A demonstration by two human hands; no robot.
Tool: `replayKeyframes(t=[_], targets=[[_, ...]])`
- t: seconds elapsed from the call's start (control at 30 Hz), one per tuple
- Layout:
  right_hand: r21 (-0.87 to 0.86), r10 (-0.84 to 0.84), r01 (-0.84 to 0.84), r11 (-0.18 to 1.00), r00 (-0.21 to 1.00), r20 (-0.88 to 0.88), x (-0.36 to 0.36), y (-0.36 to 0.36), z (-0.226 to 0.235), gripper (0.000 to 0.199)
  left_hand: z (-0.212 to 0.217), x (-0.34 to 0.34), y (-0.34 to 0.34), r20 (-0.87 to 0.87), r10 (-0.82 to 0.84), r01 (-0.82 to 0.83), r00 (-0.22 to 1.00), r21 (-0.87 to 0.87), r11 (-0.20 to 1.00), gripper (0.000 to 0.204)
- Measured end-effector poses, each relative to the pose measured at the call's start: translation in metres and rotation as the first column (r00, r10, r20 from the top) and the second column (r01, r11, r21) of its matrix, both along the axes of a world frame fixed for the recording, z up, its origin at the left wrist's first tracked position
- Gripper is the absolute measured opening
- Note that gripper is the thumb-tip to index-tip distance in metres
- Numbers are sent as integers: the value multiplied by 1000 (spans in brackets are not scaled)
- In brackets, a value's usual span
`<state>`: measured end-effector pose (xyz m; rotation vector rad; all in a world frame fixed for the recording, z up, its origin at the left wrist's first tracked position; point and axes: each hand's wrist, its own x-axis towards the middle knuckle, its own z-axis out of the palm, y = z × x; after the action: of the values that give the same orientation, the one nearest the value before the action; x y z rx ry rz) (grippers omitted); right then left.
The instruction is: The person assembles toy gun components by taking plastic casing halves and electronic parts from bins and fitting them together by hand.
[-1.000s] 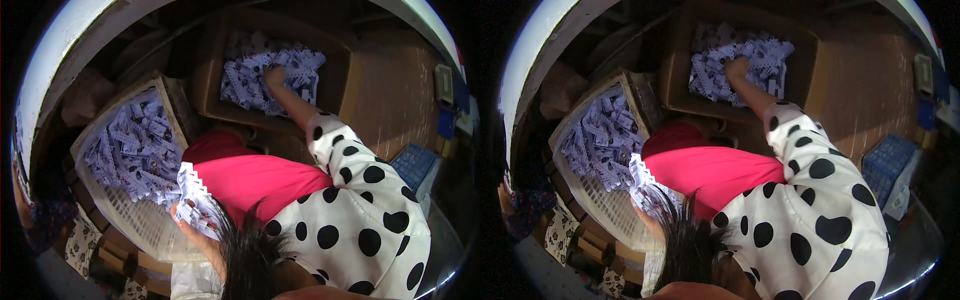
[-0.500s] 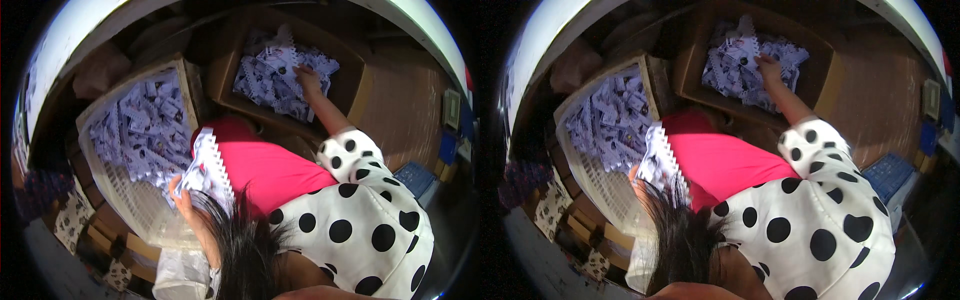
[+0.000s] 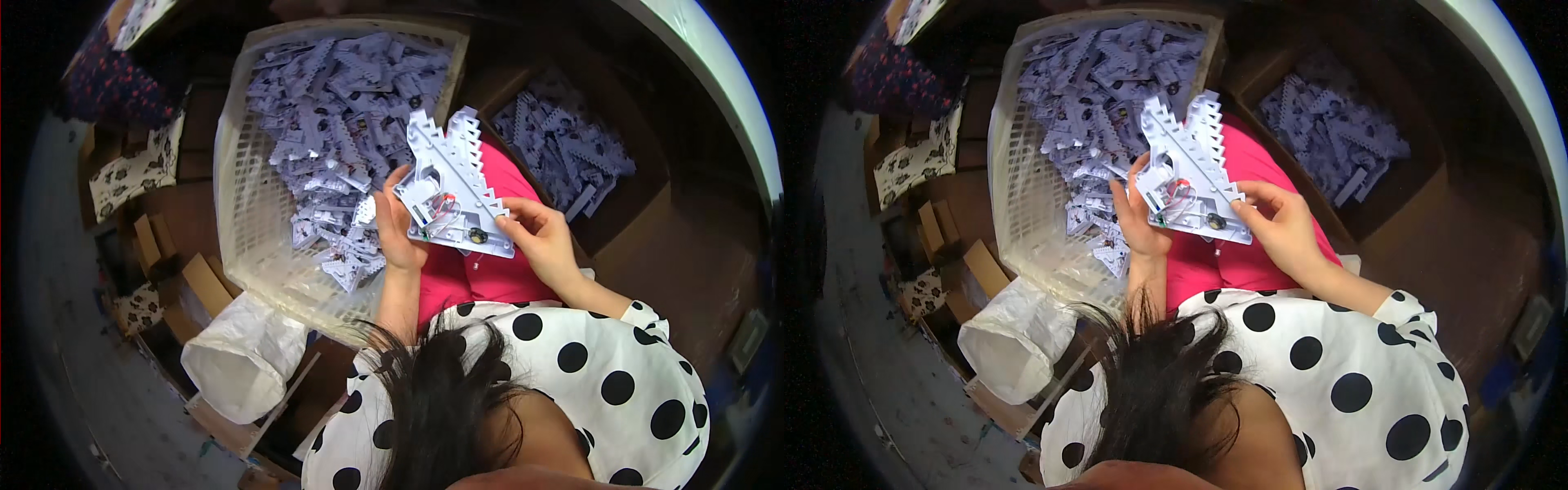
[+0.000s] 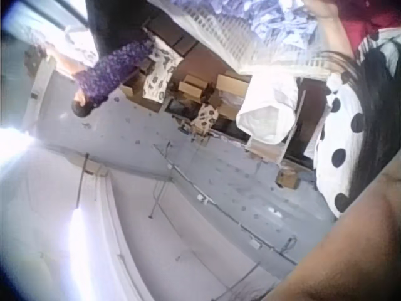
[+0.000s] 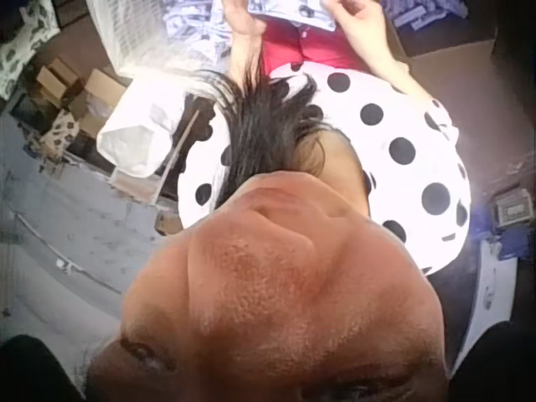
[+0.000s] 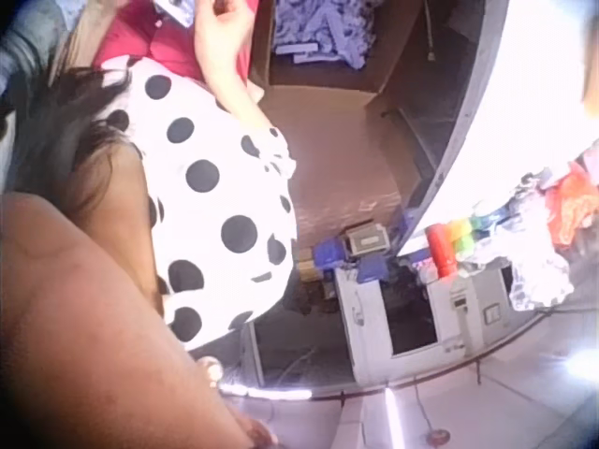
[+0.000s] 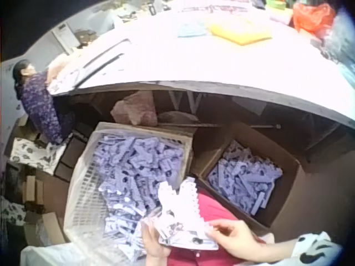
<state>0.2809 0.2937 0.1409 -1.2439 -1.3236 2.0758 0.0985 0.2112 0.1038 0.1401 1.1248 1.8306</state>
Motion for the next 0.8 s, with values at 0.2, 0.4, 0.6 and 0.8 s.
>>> replayKeyframes(t=[0.2,0.4,0.6,0.8], targets=[[227,110,-136,964,986,122,-24,-26,-18,31,-1,-22,-33,-61,-176,172,983,-60,983,73],[478,199,-177,861,980,5,-83,-4,-9,39,-42,-88,-23,166,-35,33,986,18,999,55],[451,73,-16,892,991,-110,-89,36,-16,40,-126,-207,14,-324,258,-323,910,-164,932,63],[375,-295,203,905,933,207,9,93,-131,35,-165,-212,55,-902,-350,-593,255,-431,680,95]])
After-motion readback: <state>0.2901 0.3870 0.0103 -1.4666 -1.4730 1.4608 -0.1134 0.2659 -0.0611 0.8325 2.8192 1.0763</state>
